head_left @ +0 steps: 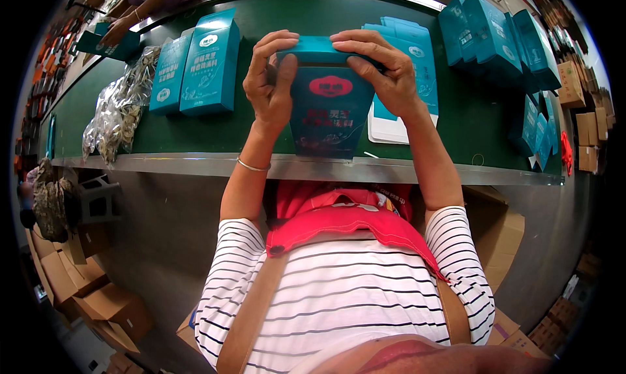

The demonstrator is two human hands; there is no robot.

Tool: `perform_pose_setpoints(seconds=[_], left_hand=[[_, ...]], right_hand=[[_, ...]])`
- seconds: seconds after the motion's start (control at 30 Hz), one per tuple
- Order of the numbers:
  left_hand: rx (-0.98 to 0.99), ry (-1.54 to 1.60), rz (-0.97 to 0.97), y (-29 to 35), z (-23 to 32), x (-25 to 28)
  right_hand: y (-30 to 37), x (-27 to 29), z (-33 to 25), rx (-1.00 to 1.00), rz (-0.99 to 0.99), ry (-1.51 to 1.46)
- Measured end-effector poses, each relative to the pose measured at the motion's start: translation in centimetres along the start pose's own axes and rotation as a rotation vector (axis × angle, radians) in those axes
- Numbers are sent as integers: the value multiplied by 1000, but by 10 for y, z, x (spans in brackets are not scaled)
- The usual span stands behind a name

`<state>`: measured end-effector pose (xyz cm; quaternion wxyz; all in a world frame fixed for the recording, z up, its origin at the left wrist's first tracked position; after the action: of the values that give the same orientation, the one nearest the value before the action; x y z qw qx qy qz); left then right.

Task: The person folds flat teal cardboard sheets into rectangular boxes on a green table. They repeatedly fold the sides and tuck the flaps to form the box shape, then place the finished boxes in a stack. Later, they pick up a clear plastic bag containing dried ingredients and place it on the table.

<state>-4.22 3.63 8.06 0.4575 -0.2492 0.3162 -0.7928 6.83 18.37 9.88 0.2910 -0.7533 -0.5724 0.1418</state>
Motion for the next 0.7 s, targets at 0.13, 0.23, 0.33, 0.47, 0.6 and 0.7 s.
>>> perform_pose_setpoints(seconds=[0.13,0.23,0.33,0.47,0.6,0.7], left_hand=[[-26,-20,8,-1,-1,1],[-38,-36,30,0,-2,2],[-56,-76,71,3,-4,3],[-67,-112,100,5,-4,6],[-22,-89,66,2,-5,6],[-25,-129,32,3,-12,7]], right_hand=[[6,-2,6,67,23,46],[9,-4,5,84,69,30],[12,-3,6,117,127,-25],[14,-2,10,153,190,-66],[11,-4,8,151,224,-45],[11,-3,8,121,232,-54]])
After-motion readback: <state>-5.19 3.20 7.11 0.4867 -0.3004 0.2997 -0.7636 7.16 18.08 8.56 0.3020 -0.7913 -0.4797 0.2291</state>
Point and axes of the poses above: each hand's wrist, its own y-axis away from the middle knuckle, its own x-axis out of the back of the hand, z = x × y, the point moved 7 cm from there along -y, towards the middle knuckle, and after that the axes turned 15 degrees about -y, right-handed, at the moved point
